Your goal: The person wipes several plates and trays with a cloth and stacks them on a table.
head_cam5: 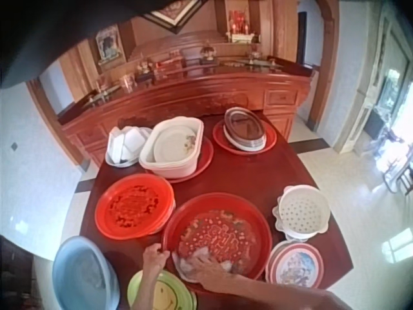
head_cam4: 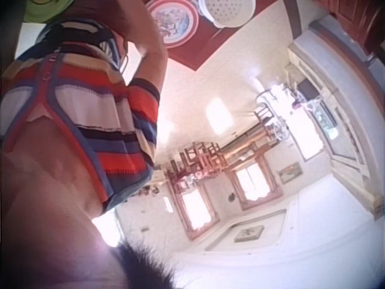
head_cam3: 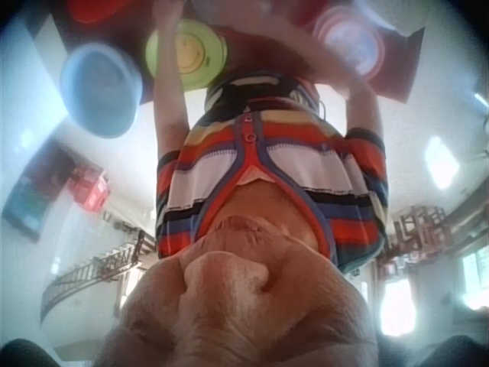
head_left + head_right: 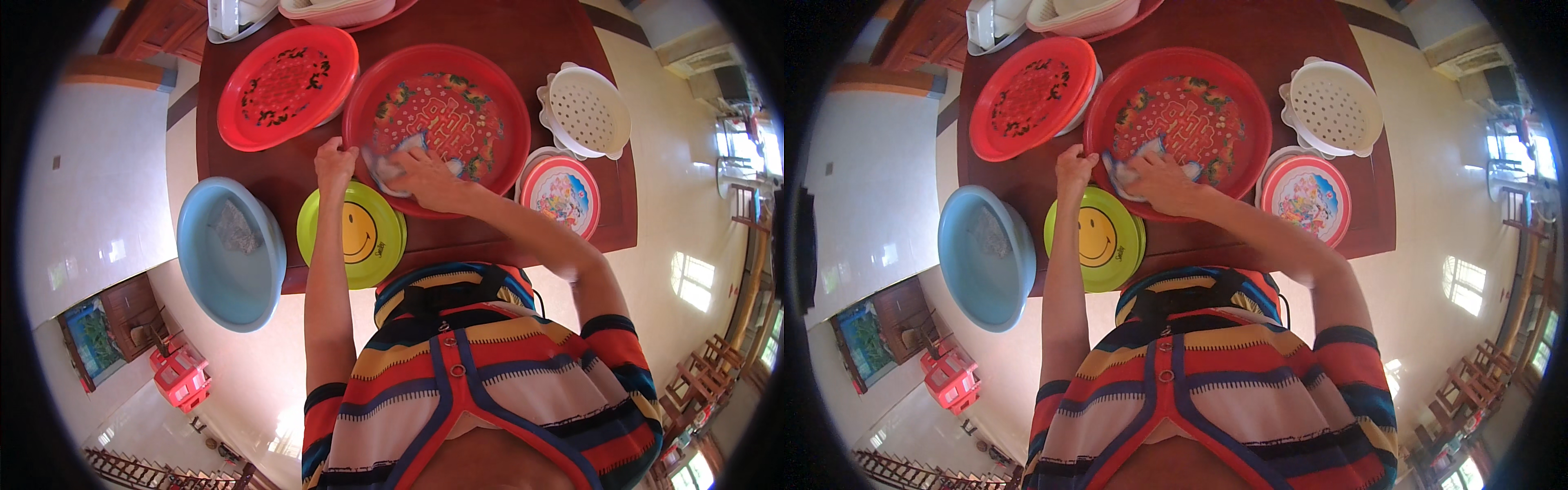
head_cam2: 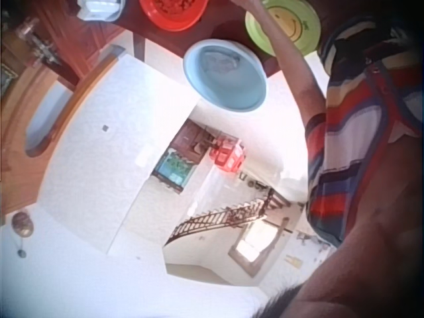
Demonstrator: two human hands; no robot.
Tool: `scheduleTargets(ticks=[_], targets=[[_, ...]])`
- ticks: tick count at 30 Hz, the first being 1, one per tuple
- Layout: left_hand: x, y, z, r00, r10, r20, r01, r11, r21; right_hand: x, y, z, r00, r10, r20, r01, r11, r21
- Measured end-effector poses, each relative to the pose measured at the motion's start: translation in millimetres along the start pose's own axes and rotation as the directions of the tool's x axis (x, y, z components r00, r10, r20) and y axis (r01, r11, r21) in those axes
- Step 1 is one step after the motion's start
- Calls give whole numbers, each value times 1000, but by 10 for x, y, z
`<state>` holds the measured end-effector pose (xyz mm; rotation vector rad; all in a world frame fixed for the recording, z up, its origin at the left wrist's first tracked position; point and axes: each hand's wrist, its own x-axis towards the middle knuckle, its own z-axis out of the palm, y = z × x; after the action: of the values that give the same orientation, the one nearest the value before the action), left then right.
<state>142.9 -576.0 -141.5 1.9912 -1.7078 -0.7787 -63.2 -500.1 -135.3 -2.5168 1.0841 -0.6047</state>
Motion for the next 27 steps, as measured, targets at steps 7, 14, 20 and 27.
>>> scheduleTargets(ticks=[7,14,20,27], targets=[[-2,-24,15,1000,-23,18,23,1000,21,-525,364,-709,804,112,584,-141,990,4],[-18,11,8,999,-38,33,40,997,-66,-497,1069,-760,940,270,207,-166,894,-415],[-39,54,-18,1000,-24,4,24,998,-51,10,1454,-623,974,204,-103,-227,913,-338],[-36,85,-25,1000,-19,7,19,1000,-25,426,1344,-334,957,165,-238,-236,922,-309]])
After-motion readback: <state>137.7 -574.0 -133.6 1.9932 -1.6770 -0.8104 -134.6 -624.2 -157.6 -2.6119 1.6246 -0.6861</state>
